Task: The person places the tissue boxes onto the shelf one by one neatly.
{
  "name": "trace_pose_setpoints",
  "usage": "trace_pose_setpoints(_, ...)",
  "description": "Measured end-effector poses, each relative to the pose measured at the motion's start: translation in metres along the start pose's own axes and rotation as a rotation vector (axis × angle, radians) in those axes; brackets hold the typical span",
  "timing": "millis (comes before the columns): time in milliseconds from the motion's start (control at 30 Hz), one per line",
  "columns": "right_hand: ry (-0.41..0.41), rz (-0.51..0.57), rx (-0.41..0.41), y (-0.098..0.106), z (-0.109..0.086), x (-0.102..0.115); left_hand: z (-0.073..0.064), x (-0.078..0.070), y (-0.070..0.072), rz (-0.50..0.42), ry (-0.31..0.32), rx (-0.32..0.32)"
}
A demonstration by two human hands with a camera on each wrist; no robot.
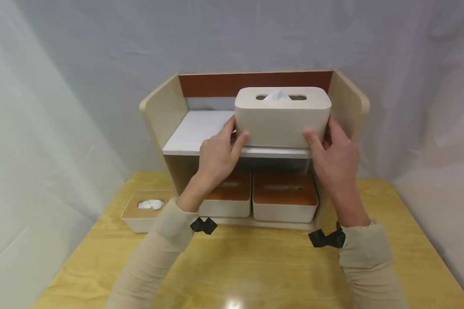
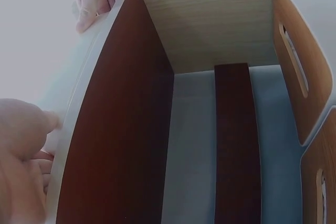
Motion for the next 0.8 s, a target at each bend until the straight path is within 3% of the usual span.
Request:
trace_pose_setpoints(200,-0.019,0.083,-0.009,-0.001,-0.009,-0.004,-0.007,0.0,-0.003,-0.084,0.005,0.001)
trace_pose_setpoints(267,0.034,0.11,-0.028,-0.003,-0.016,-0.004,-0.012,0.0,-0.003,-0.139,-0.003,0.007)
trace_pose_setpoints(333,0.141,0.124,-0.064,-0.005,-0.025,-0.002,-0.016,0.0,-0.001,-0.181,-0.032,0.002)
trace_pose_setpoints(500,0.356,0.165,-0.127,-0.012,-0.052,0.007,-0.03,0.001,0.007,-0.205,-0.152,-0.007)
trace_pose_setpoints(600,0.392,0.206,-0.098,-0.02,-0.067,0.01,-0.041,0.001,0.011,-0.189,-0.21,0.001)
trace_pose_setpoints(800,0.457,0.231,-0.037,-0.039,-0.091,0.014,-0.065,0.005,0.019,-0.171,-0.26,0.031)
Point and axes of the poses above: each hand's wrist, its own z-axis towards the middle knuckle, its own y-axis out of the back of the hand, x = y × z, the point moved 7 cm from there along z, towards the middle knuckle
